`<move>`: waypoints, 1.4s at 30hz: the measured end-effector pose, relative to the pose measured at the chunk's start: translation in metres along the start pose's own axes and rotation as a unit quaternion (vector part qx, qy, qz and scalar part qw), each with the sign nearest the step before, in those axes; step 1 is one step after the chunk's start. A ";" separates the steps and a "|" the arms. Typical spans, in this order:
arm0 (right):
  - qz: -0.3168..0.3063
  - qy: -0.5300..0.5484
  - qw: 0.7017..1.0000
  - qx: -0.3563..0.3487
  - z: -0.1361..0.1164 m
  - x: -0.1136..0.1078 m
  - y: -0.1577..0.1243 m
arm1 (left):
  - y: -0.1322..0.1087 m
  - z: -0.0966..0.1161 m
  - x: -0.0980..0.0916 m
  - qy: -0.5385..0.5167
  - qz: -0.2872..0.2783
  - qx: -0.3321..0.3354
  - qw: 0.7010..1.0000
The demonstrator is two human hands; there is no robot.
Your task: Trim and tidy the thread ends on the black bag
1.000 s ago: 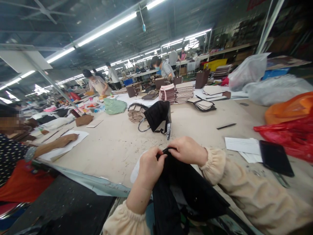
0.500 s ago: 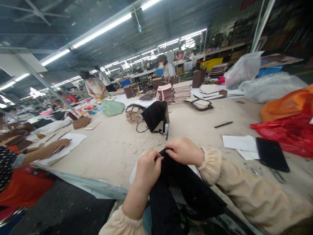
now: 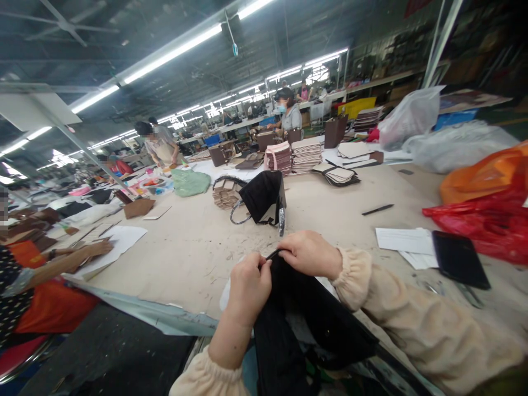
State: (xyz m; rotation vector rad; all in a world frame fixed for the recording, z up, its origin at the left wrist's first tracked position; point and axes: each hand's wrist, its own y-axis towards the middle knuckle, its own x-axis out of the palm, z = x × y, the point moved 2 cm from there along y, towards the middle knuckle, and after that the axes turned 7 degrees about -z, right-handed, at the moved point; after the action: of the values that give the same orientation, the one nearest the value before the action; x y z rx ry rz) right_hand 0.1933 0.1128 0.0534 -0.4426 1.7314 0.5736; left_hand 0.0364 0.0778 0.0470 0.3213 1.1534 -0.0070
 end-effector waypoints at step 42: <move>0.007 0.020 1.000 0.019 -0.002 0.002 0.005 | -0.001 -0.006 -0.001 -0.047 -0.033 -0.032 0.998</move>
State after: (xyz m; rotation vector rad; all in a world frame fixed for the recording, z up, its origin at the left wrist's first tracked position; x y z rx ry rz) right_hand 0.1884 0.1161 0.0530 -0.4192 1.7824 0.5438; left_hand 0.0308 0.0779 0.0457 0.2229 1.0678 -0.0429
